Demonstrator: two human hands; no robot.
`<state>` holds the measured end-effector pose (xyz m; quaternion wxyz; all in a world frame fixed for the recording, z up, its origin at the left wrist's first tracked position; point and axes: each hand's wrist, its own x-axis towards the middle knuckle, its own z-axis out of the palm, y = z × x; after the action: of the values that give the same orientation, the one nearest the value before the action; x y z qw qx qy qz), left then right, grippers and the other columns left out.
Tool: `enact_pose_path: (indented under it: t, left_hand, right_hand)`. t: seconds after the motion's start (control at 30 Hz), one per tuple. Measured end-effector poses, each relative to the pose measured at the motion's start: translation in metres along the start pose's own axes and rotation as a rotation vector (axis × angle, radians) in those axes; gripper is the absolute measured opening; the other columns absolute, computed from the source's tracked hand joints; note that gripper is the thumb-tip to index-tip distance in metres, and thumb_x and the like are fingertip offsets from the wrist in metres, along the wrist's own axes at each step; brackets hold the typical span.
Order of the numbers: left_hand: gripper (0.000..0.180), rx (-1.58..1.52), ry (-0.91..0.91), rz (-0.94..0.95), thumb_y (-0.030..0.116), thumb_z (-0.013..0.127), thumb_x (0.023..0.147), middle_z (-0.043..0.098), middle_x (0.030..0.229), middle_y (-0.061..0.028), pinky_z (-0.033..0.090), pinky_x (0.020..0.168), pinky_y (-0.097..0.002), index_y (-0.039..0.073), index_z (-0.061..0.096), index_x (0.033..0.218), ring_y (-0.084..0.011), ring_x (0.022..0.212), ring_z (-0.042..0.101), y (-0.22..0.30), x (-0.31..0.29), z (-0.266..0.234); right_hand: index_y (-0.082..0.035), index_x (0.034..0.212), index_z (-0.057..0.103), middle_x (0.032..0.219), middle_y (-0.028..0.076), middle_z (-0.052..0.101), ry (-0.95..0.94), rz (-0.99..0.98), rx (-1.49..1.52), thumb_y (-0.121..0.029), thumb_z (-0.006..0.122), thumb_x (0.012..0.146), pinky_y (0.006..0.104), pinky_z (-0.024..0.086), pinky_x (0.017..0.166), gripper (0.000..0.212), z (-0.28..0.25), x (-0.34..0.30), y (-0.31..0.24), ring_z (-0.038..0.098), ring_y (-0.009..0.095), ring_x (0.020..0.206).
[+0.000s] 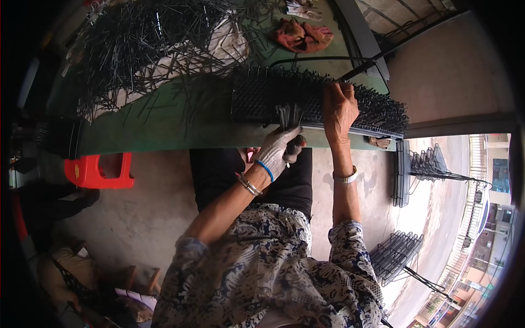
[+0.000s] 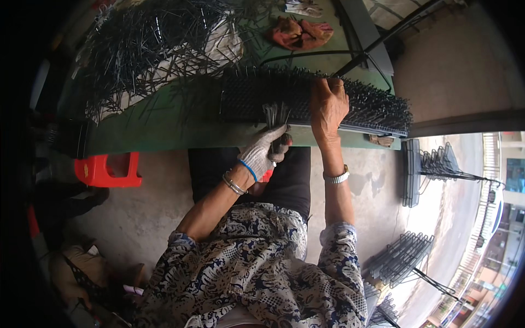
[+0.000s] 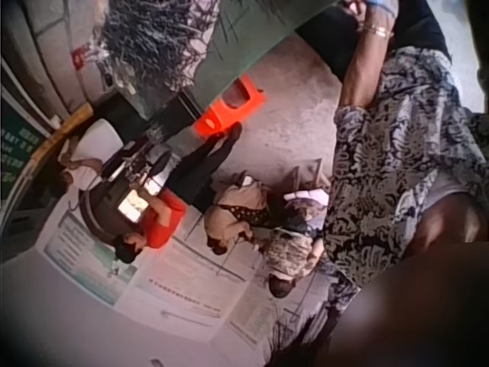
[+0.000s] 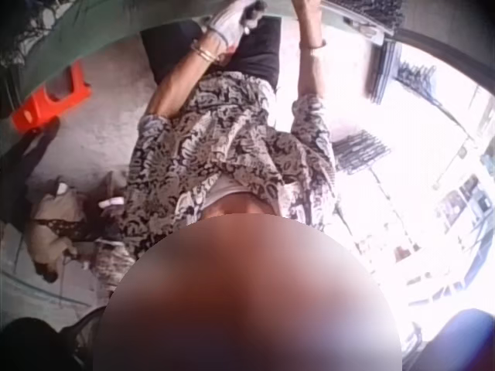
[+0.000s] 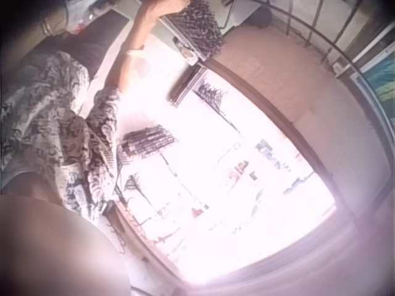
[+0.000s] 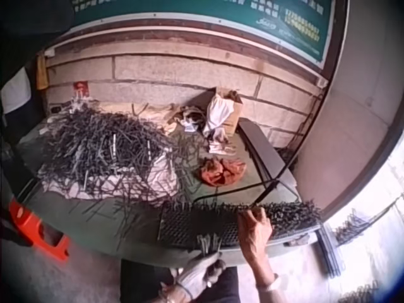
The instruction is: Assembling a brush by inserting bristles into a base.
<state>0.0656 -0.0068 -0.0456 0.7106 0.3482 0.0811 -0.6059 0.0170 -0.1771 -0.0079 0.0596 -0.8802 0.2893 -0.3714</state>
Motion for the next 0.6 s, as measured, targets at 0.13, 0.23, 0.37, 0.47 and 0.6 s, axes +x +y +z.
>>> enact_pose_path:
  t: [0.13,0.23,0.37,0.47,0.6]
  left_hand:
    - [0.01,-0.002,0.038,0.035,0.018,0.062,0.094,0.064,0.073,-0.0057,0.028,0.037,-0.0186,0.008,0.06,0.094,-0.0061,0.051,0.051,0.001,-0.004,0.003]
    - [0.009,0.001,0.066,0.021,0.017,0.063,0.094,0.065,0.074,-0.0059,0.029,0.037,-0.0188,0.008,0.061,0.093,-0.0058,0.052,0.051,0.003,-0.006,0.007]
    - [0.01,0.028,0.071,0.032,0.018,0.064,0.093,0.065,0.074,-0.0055,0.029,0.037,-0.0188,0.008,0.062,0.094,-0.0056,0.052,0.052,0.002,-0.007,0.008]
    - [0.011,0.023,0.058,0.04,0.018,0.065,0.093,0.065,0.074,-0.0052,0.029,0.038,-0.0186,0.008,0.063,0.095,-0.0053,0.052,0.052,0.002,-0.008,0.01]
    - [0.013,0.065,0.083,0.058,0.02,0.066,0.092,0.065,0.074,-0.0047,0.03,0.039,-0.0186,0.008,0.064,0.095,-0.0054,0.051,0.051,0.001,-0.009,0.01]
  right_hand:
    - [-0.014,0.093,0.07,0.095,0.008,0.06,0.024,-0.059,-0.078,-0.019,0.067,0.086,0.0395,0.048,0.068,0.009,-0.002,0.002,-0.006,0.062,0.028,0.08]
    - [-0.016,0.095,0.071,0.096,0.008,0.061,-0.021,-0.034,-0.121,-0.019,0.067,0.086,0.0398,0.048,0.069,0.01,-0.006,0.0,-0.008,0.062,0.028,0.081]
    - [-0.015,0.1,0.071,0.099,0.008,0.061,-0.02,-0.127,-0.215,-0.02,0.067,0.086,0.0381,0.049,0.068,0.015,-0.011,-0.003,-0.01,0.062,0.029,0.083]
    - [-0.013,0.103,0.071,0.095,0.009,0.064,-0.047,-0.016,0.017,-0.015,0.064,0.088,0.0348,0.049,0.065,0.017,-0.026,-0.011,-0.019,0.064,0.026,0.078]
    - [-0.005,0.1,0.069,0.086,0.008,0.067,-0.431,0.072,0.325,-0.01,0.061,0.089,0.0294,0.047,0.06,0.015,-0.025,-0.029,0.001,0.063,0.018,0.071]
